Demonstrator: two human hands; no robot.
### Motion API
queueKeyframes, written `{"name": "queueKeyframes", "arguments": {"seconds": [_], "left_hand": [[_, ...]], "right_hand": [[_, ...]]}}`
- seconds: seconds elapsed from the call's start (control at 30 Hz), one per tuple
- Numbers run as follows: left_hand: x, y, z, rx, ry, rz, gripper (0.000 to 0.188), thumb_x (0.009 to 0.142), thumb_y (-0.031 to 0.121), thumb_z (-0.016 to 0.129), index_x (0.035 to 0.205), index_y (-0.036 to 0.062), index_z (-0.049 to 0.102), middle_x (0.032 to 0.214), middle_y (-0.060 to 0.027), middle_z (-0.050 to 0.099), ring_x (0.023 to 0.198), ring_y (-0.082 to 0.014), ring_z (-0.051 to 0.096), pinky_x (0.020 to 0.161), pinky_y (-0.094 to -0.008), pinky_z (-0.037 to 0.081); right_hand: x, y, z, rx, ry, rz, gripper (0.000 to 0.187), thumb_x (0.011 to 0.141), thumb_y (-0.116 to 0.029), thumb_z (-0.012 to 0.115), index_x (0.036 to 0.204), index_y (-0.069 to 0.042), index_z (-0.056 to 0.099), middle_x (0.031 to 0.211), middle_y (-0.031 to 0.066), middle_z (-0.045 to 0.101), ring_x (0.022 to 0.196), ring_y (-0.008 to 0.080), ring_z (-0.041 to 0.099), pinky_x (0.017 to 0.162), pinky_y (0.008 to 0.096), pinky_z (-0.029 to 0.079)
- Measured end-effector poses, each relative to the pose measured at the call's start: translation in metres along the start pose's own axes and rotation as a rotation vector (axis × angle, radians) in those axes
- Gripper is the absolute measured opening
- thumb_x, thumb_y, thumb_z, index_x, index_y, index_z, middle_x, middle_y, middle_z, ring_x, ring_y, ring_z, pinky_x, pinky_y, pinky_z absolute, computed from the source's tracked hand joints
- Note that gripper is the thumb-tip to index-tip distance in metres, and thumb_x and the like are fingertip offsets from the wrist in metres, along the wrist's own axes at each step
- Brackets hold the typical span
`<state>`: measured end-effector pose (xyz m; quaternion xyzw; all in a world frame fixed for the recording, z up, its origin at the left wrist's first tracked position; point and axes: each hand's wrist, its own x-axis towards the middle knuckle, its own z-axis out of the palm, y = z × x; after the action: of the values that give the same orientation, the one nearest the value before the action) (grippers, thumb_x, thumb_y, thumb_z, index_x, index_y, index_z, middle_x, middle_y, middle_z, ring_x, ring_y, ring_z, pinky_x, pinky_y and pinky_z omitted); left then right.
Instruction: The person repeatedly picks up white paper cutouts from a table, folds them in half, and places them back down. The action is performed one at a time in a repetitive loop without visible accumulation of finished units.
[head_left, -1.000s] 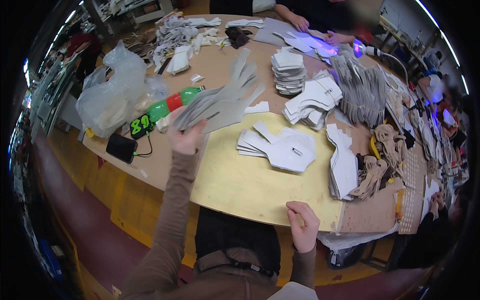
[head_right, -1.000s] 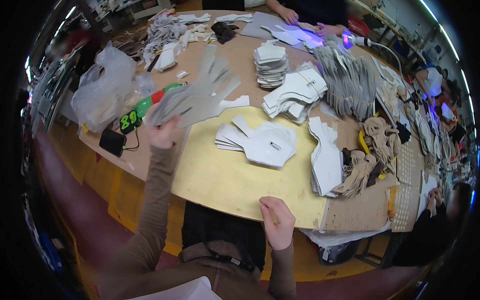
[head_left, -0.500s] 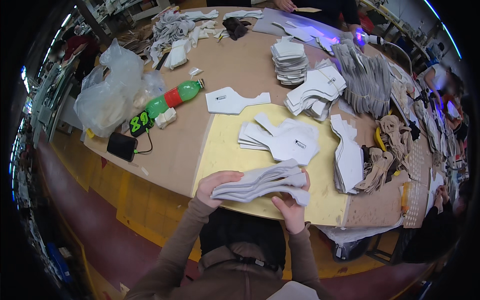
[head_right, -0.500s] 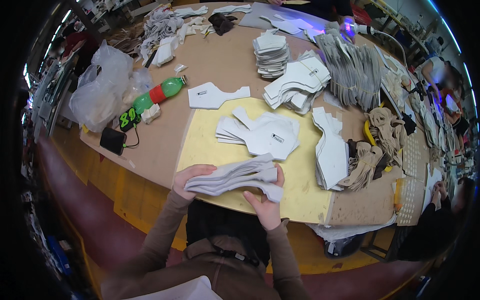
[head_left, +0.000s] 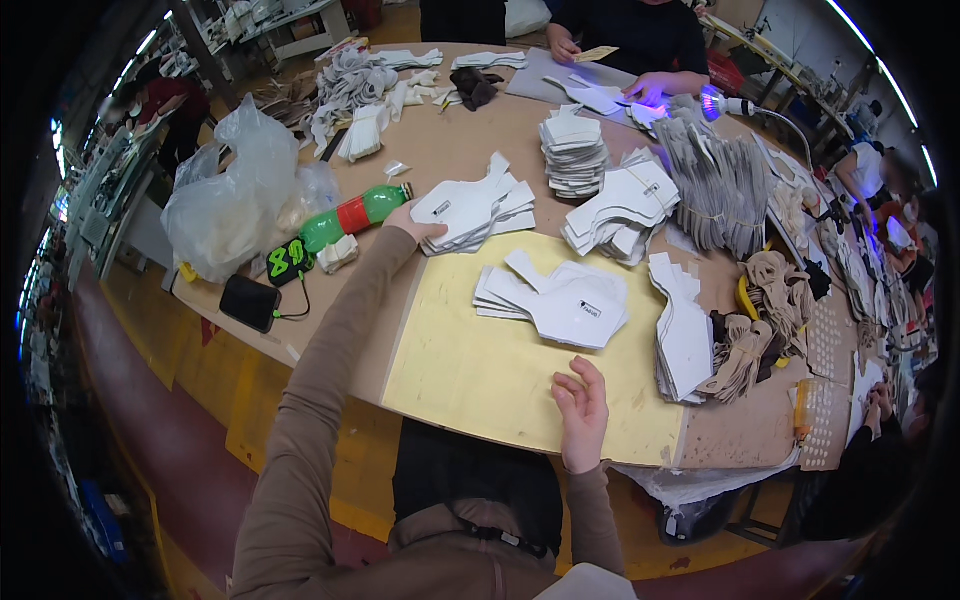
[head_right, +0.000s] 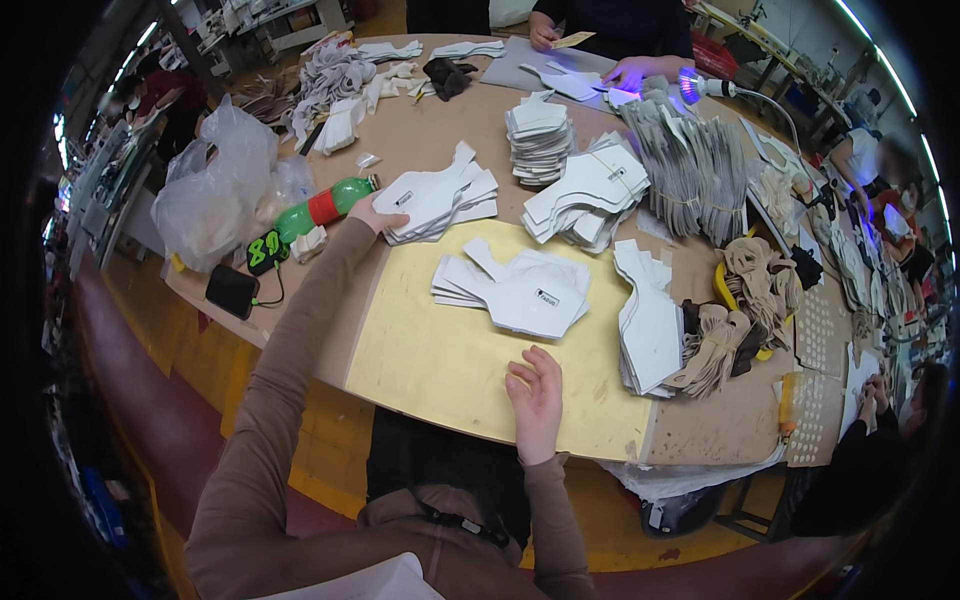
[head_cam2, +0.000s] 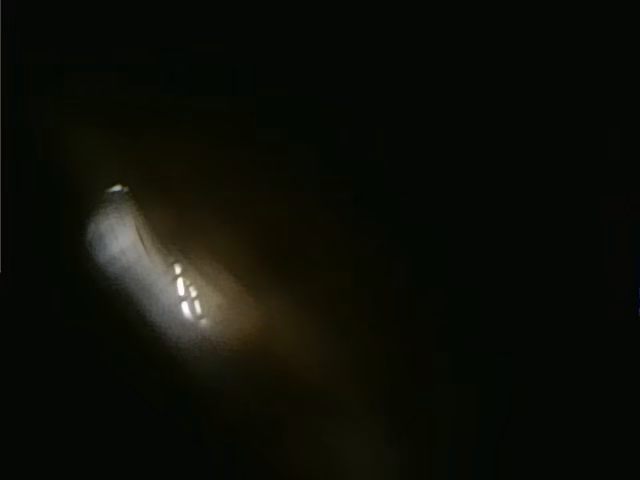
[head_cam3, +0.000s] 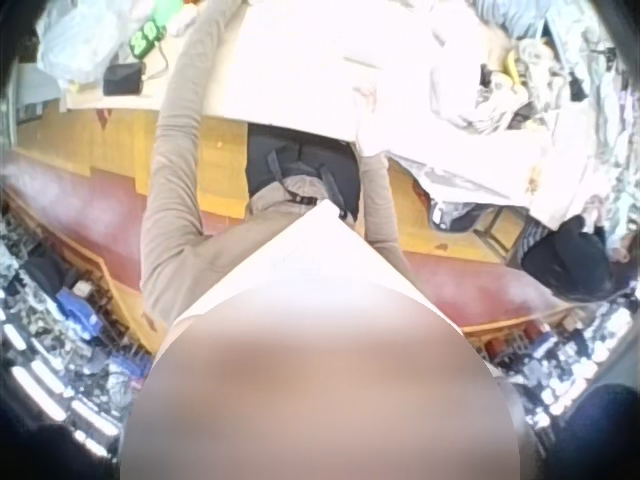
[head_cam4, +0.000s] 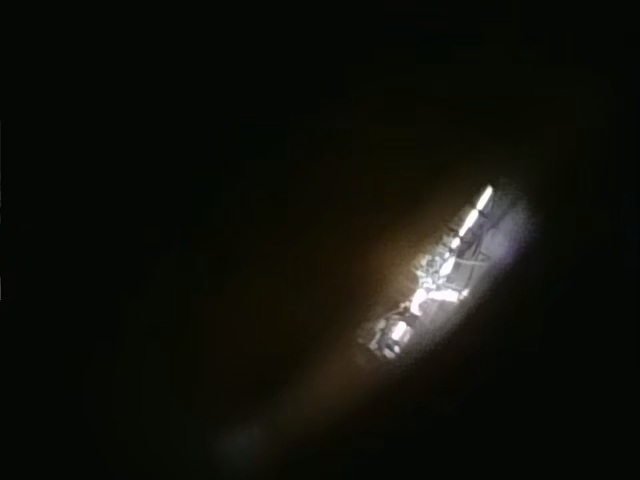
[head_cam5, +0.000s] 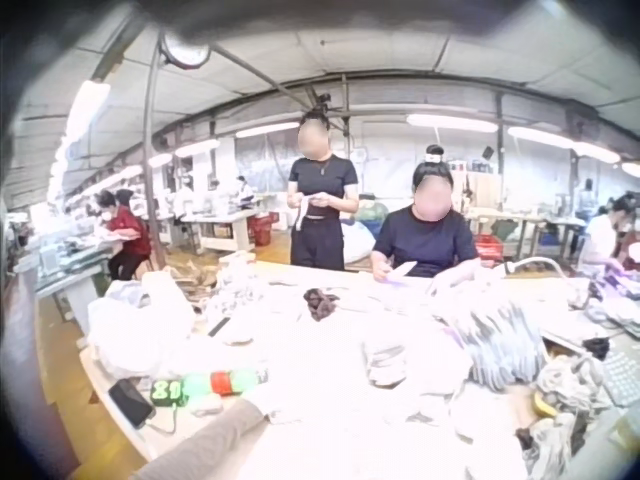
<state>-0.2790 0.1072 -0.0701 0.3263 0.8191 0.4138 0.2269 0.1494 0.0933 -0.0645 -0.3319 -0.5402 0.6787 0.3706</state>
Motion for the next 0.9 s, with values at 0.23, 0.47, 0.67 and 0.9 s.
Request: {"name": "queueKeyframes", "arguments": {"seconds": [0.23,0.47,0.67,0.9], "left_hand": [[-0.023,-0.001,0.008,-0.282,0.059,0.113,0.072,0.070,0.020,0.091,0.133,0.0013,0.061,0.117,-0.0120,0.071,0.108,-0.0199,0.067,0.095,-0.0319,0.053],[-0.070,-0.019,-0.011,-0.605,0.202,0.214,0.055,0.087,0.016,0.081,0.132,-0.0030,0.057,0.120,-0.0120,0.067,0.108,-0.0168,0.065,0.097,-0.0317,0.051],[-0.147,-0.092,-0.081,-0.763,0.389,0.177,0.057,0.091,0.006,0.075,0.141,-0.0026,0.048,0.132,-0.0144,0.059,0.118,-0.0208,0.060,0.103,-0.0353,0.048],[-0.213,-0.100,-0.071,0.239,0.850,0.092,0.047,0.094,0.010,0.071,0.137,-0.0022,0.054,0.128,-0.0121,0.063,0.120,-0.0203,0.058,0.104,-0.0347,0.046]], "right_hand": [[-0.001,-0.002,0.000,-0.072,-0.089,-0.064,0.033,0.096,0.004,0.061,0.129,0.004,0.056,0.144,0.0114,0.042,0.116,0.0197,0.060,0.100,0.0320,0.052],[-0.004,0.001,0.001,-0.073,-0.098,-0.052,0.028,0.096,0.005,0.060,0.124,0.006,0.059,0.141,0.0137,0.046,0.113,0.0188,0.061,0.098,0.0295,0.052],[-0.006,-0.004,0.000,-0.052,-0.035,-0.054,0.028,0.096,0.004,0.062,0.124,0.007,0.060,0.137,0.0135,0.050,0.112,0.0183,0.062,0.096,0.0287,0.052],[0.033,-0.022,-0.022,-0.101,0.071,0.051,0.030,0.100,-0.004,0.061,0.128,0.007,0.063,0.123,0.0102,0.066,0.107,0.0143,0.063,0.097,0.0272,0.049]]}}
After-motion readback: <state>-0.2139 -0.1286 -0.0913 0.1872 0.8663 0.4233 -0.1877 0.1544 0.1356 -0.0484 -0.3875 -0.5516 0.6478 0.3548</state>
